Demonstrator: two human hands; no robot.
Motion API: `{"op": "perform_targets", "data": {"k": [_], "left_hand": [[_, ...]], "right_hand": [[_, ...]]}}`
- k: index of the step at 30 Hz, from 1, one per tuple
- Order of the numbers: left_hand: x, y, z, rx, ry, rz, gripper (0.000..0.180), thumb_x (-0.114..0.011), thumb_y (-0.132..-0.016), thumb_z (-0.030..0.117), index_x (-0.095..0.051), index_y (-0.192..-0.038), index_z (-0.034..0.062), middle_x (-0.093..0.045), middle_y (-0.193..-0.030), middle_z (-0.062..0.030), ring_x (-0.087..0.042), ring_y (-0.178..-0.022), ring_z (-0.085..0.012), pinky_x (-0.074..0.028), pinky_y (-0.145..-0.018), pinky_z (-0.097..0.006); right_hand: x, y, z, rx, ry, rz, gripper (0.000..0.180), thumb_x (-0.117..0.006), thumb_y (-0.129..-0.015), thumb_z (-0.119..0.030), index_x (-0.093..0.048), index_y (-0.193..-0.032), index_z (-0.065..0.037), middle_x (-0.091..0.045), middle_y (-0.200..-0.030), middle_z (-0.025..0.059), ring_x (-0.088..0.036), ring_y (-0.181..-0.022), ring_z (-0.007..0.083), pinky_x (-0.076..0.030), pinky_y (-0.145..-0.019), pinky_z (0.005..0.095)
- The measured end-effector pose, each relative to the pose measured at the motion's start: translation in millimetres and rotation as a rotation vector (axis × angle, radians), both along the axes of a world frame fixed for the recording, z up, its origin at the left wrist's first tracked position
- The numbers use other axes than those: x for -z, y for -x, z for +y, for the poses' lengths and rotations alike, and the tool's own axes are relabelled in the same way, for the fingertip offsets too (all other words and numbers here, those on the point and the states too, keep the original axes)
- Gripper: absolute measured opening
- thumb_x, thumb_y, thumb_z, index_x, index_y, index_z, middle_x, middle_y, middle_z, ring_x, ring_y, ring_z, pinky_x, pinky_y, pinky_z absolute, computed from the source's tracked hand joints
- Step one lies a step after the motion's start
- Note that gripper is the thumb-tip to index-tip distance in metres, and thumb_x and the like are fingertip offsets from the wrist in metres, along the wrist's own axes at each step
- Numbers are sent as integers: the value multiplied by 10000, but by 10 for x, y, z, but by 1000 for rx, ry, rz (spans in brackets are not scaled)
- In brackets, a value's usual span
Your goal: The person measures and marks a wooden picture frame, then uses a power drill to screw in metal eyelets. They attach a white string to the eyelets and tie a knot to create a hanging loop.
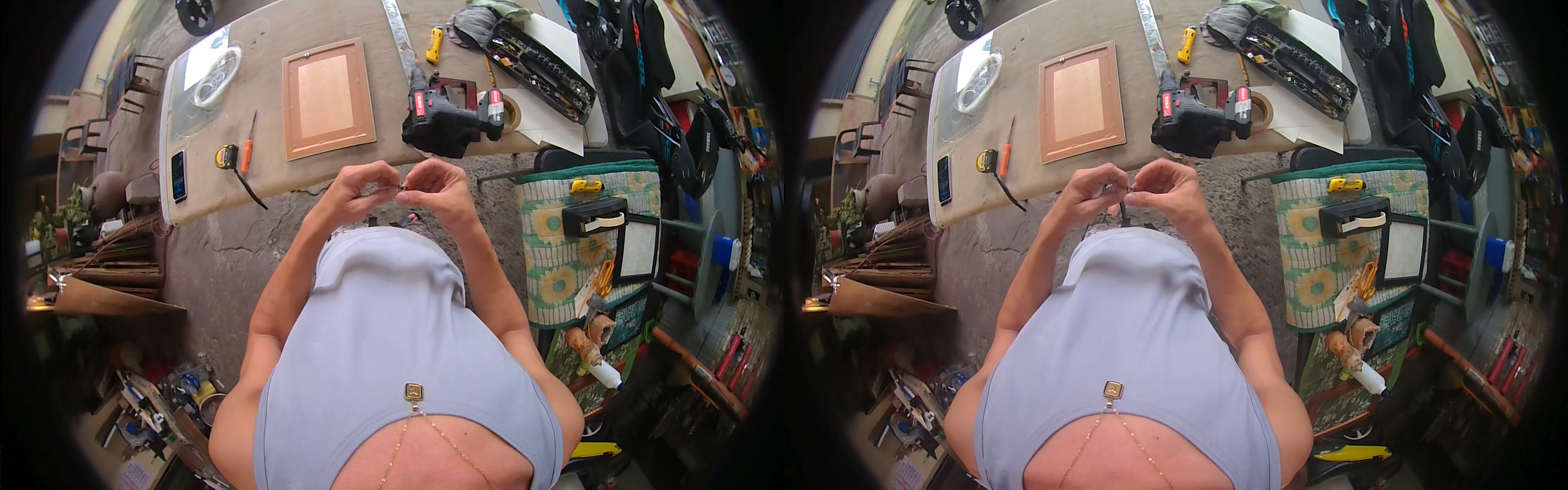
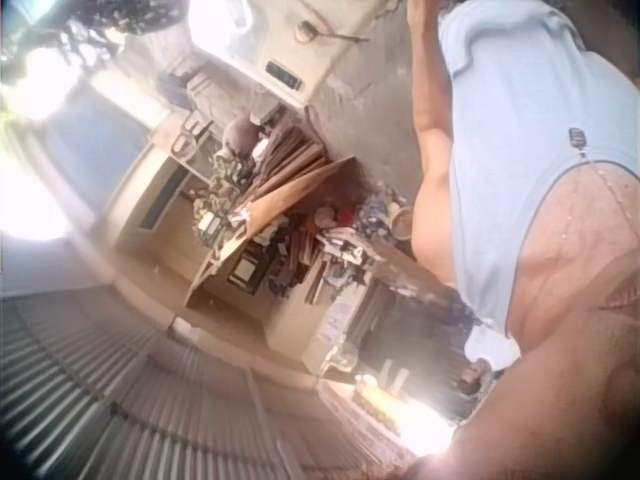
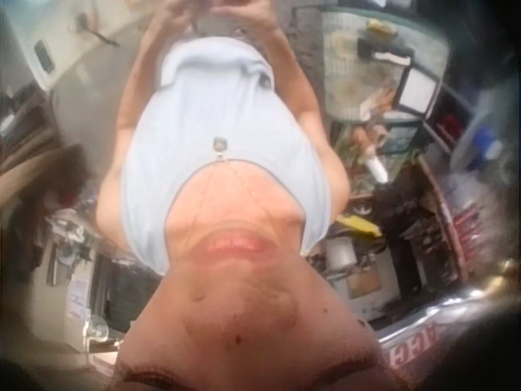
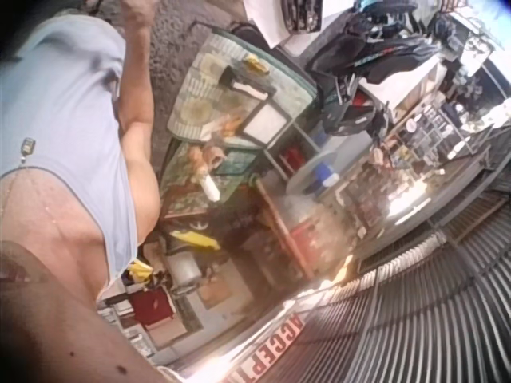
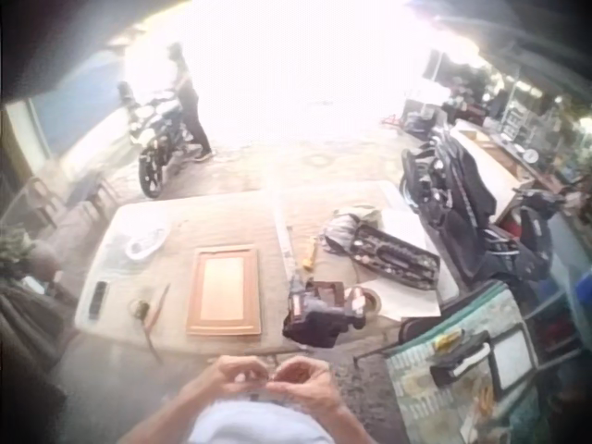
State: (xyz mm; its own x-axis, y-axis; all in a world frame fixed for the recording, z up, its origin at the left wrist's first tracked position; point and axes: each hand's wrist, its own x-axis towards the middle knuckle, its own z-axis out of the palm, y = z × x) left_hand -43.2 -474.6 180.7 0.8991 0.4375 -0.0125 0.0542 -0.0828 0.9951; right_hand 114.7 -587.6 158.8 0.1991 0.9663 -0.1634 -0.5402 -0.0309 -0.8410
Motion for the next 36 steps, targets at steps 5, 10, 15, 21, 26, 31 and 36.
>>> {"op": "perform_targets", "data": {"k": [5,10,15,21,26,31,36], "left_hand": [[126,170,-136,-59,140,121,193,-644,-832,126,-634,-968,-11,-664,-802,-71,-611,-754,-104,-491,-684,-252],[214,297,-89,-51,51,265,199,-686,-792,145,-664,-907,-17,-673,-781,-70,-621,-720,-114,-506,-678,-261],[584,495,277,-107,555,208,138,-692,-777,112,-671,-838,-10,-640,-704,-55,-587,-643,-99,-487,-590,-251],[1528,1058,1121,-466,-125,418,118,-660,-793,116,-671,-862,21,-657,-774,-54,-613,-701,-133,-480,-646,-271],[1762,1176,1621,-351,-433,496,122,-655,-774,139,-671,-854,48,-629,-765,-89,-614,-684,-214,-481,-637,-306],[1690,1064,1789,-180,-408,483,105,-625,-770,129,-666,-831,53,-636,-795,-103,-616,-728,-270,-485,-652,-353],[1728,1034,1975,-10,-418,442,94,-592,-755,105,-647,-798,43,-644,-820,-109,-613,-733,-304,-484,-664,-381]], "right_hand": [[-4,75,-50,-65,59,-323,139,-741,-697,16,-653,-803,29,-670,-775,72,-634,-712,97,-523,-618,223],[68,189,15,-85,-54,-833,147,-733,-688,-25,-661,-813,2,-664,-734,86,-646,-660,126,-518,-592,246],[136,177,390,-253,-126,-1095,297,-774,-615,-94,-651,-879,-35,-643,-785,105,-626,-683,230,-509,-625,299],[658,-737,1120,-112,419,-1796,559,-663,-584,-46,-555,-1129,-104,-550,-1061,155,-545,-978,359,-454,-859,413],[1121,-1123,1475,-378,846,-1800,660,-605,-628,4,-450,-1262,-93,-574,-1064,215,-558,-1017,385,-460,-862,441],[1092,-1151,1511,-316,782,-1677,621,-561,-602,34,-480,-1212,-53,-618,-949,258,-582,-955,408,-470,-823,458],[627,-921,1469,-126,737,-1629,620,-548,-593,25,-498,-1204,-62,-620,-922,266,-588,-920,414,-465,-811,454]]}}
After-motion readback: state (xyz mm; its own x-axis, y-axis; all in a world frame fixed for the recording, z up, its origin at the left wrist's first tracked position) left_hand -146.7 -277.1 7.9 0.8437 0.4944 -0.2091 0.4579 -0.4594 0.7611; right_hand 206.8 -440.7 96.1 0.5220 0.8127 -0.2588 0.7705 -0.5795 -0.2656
